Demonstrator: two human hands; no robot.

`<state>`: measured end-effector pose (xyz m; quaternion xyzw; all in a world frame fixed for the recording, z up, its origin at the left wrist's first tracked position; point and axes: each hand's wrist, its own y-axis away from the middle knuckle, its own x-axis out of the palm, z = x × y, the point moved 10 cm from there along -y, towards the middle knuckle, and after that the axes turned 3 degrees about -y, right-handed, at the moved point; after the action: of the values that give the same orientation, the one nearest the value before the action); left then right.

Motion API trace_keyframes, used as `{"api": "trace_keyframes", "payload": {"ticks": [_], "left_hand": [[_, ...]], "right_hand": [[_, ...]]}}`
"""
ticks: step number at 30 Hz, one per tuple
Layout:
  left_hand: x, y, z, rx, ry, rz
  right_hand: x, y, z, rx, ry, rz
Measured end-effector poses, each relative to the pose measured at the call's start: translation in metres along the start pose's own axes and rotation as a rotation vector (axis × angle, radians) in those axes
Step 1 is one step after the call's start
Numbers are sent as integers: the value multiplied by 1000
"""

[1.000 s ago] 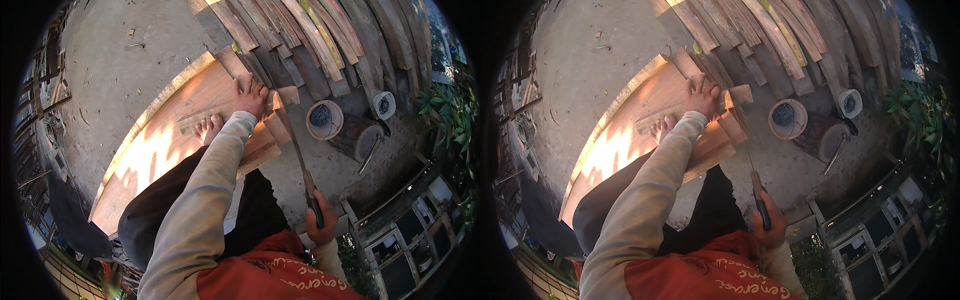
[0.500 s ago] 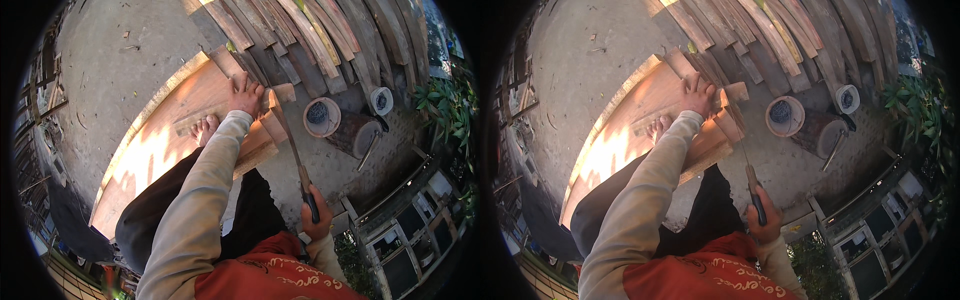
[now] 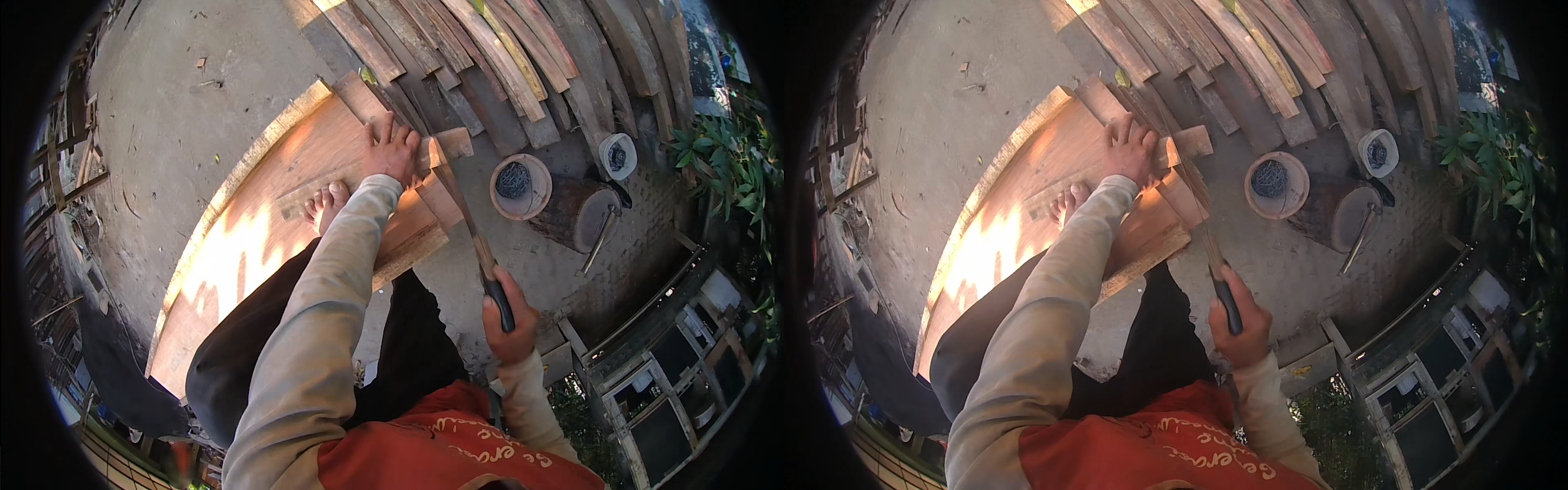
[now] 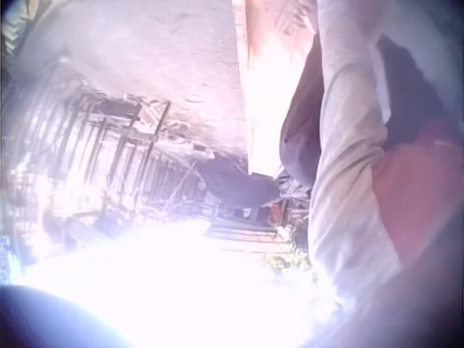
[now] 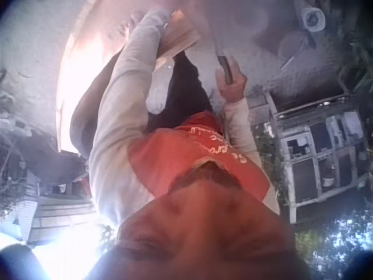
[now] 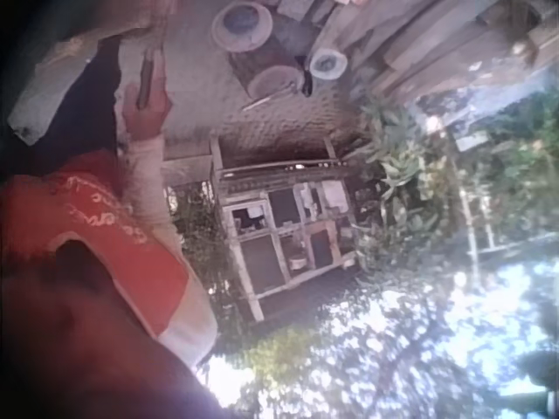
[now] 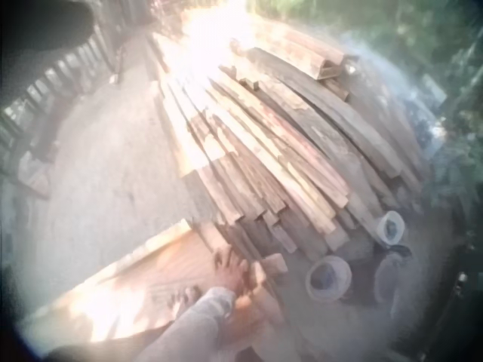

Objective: The person uses a hand saw to cut a piece of wood and then hammers nails to attach wooden slats to a large wooden structure.

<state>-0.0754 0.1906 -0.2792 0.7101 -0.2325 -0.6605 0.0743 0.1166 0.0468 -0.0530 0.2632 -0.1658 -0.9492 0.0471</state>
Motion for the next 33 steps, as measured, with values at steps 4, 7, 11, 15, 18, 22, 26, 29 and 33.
{"api": "trace_keyframes", "payload": {"ticks": [4,7,11,15,18,22,26,29,33], "left_hand": [[17,11,-11,13,68,-26],[19,31,17,1,-15,-145],[23,42,-1,8,37,-1],[-13,49,-22,13,184,-33],[-20,45,-22,19,260,64],[-18,51,-13,4,447,219],[-24,43,4,-9,447,165],[-17,43,22,-39,428,256],[-16,42,52,-94,410,306]], "right_hand": [[48,-58,-40,-182,-66,-112],[79,-44,-39,-147,-126,-124],[67,-11,-72,-137,-160,-115],[36,24,-84,-292,-116,-148],[29,28,-64,-330,-131,-163],[26,14,-12,-388,-84,-162],[34,-2,6,-332,-93,-133],[37,10,17,-232,-61,-118],[-7,131,24,-115,53,-34]]}}
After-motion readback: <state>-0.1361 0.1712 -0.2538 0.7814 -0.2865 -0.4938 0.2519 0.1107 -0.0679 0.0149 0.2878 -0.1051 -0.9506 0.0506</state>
